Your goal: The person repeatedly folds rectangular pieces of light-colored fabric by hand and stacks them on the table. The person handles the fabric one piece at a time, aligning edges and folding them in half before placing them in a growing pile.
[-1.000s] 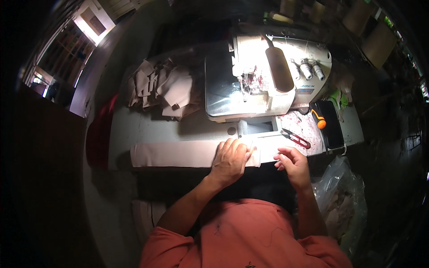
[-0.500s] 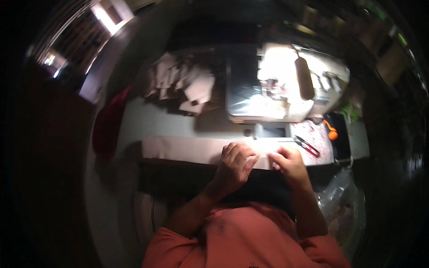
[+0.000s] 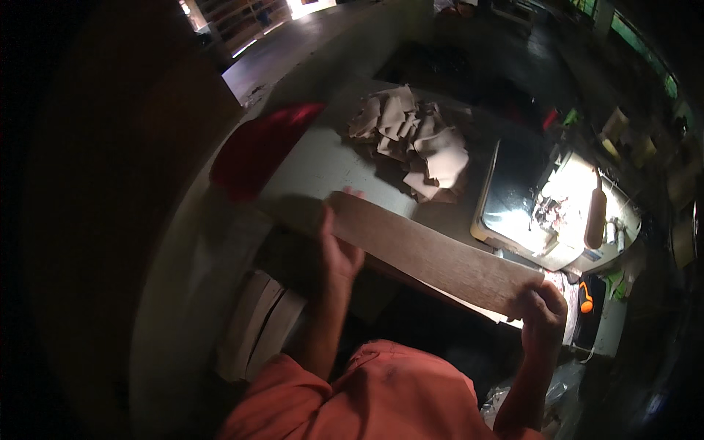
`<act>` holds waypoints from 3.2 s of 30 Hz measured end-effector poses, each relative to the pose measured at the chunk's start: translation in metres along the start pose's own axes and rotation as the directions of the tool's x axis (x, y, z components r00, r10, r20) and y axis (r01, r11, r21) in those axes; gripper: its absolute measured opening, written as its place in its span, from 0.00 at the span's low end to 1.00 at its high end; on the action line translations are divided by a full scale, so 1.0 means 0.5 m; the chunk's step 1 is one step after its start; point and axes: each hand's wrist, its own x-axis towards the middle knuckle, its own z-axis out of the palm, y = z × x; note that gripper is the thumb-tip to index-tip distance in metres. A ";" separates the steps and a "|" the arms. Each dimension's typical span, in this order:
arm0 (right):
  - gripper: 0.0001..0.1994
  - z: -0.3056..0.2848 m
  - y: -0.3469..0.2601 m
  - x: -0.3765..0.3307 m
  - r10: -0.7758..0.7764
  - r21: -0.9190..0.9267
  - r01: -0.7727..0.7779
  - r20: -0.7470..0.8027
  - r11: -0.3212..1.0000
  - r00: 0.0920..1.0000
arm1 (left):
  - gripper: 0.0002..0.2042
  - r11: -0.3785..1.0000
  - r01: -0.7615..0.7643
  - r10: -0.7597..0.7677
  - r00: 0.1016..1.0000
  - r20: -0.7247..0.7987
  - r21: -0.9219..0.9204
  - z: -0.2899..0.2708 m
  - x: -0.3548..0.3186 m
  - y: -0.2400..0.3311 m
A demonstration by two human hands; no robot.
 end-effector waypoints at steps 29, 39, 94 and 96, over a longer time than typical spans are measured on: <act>0.11 -0.013 0.048 -0.007 0.073 0.206 -0.129 0.258 0.970 0.963 | 0.11 0.225 -0.155 -0.803 0.529 0.273 0.962 0.203 -0.046 -0.184; 0.10 -0.008 0.043 -0.002 0.089 0.142 -0.111 0.153 0.984 0.984 | 0.07 0.197 -0.283 -0.602 0.721 0.344 0.939 0.220 -0.066 -0.203; 0.08 -0.127 0.142 0.003 -0.074 -0.010 0.075 -0.337 0.997 0.938 | 0.07 0.087 -0.712 -0.237 0.664 0.709 0.696 0.233 0.182 -0.316; 0.08 -0.126 0.148 -0.004 -0.041 -0.007 0.041 -0.323 0.999 0.945 | 0.06 -0.422 -0.800 -0.625 0.597 0.503 0.425 0.205 0.039 -0.283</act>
